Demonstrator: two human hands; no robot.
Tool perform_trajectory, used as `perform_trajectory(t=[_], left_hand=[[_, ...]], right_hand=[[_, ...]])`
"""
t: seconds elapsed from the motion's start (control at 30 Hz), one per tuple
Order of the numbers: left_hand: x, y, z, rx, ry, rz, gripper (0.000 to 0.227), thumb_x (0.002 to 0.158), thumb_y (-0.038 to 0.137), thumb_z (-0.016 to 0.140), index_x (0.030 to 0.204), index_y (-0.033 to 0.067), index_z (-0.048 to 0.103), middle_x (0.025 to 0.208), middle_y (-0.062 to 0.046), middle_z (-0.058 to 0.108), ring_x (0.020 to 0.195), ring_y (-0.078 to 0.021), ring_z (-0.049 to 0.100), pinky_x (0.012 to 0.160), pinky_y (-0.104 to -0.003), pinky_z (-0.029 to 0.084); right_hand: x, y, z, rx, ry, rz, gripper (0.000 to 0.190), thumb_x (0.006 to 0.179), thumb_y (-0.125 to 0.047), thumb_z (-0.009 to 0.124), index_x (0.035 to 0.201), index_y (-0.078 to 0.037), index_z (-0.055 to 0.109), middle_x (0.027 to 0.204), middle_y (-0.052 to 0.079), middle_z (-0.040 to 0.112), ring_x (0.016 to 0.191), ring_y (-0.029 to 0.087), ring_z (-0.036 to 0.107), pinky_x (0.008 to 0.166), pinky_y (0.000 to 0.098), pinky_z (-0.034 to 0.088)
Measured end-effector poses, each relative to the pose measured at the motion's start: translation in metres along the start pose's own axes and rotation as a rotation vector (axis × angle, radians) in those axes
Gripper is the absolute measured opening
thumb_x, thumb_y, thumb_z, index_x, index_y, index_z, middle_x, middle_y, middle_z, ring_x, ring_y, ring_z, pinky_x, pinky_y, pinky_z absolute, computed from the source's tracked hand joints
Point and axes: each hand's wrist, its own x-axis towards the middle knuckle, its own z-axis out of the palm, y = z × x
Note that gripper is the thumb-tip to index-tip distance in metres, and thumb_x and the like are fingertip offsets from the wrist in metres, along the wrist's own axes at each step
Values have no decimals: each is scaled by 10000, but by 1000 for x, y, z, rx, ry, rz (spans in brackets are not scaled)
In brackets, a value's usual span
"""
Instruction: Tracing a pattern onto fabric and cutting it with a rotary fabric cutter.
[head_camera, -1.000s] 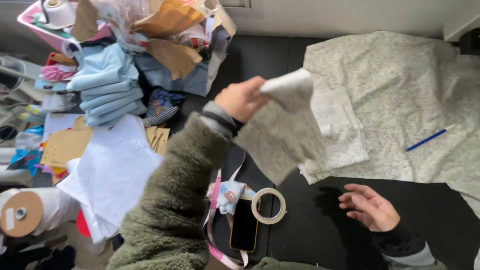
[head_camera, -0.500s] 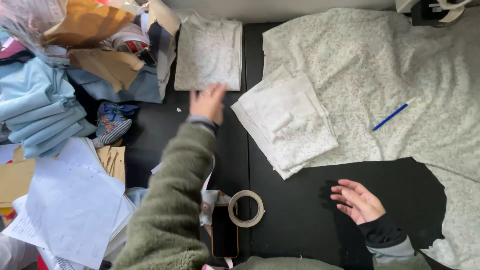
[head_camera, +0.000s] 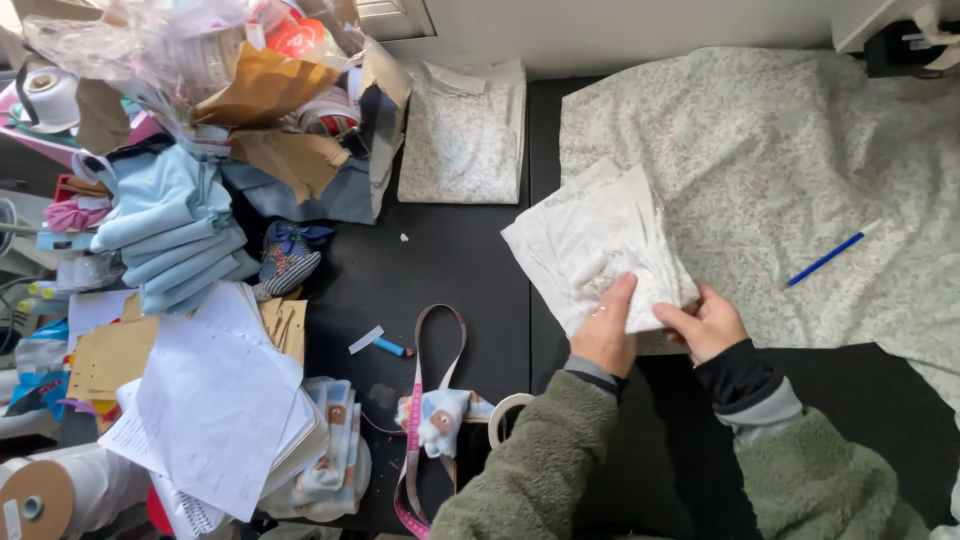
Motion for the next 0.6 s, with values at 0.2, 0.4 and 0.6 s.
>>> perform_trajectory(t=[0.2,0.4,0.6], left_hand=[[41,-66,-127,-875,-151,-444,550,809,-90,598,1342,41,621,1227,-83,718,1135,-198,676,989,-343,538],[70,-26,-330,-347,-151,-316,392,888,21,678,1280,28,662,1141,-25,709,1028,-121,626,931,-284,501],[50,10,-326,259,82,-329,448,967,82,660,1412,52,626,1179,-114,709,1093,-193,669,925,-324,497]], right_hand=[[-69,-55,-31,397,-297,117,569,944,-98,602,1486,-71,429,1197,211,687,1033,258,703,707,306,539],[-102,21,-100,355,-225,196,543,944,-110,562,1478,-72,468,1289,221,665,1065,262,687,748,312,535],[-147,78,-96,312,-68,339,471,945,-154,602,1403,-64,542,1193,155,718,1016,220,700,714,300,529]])
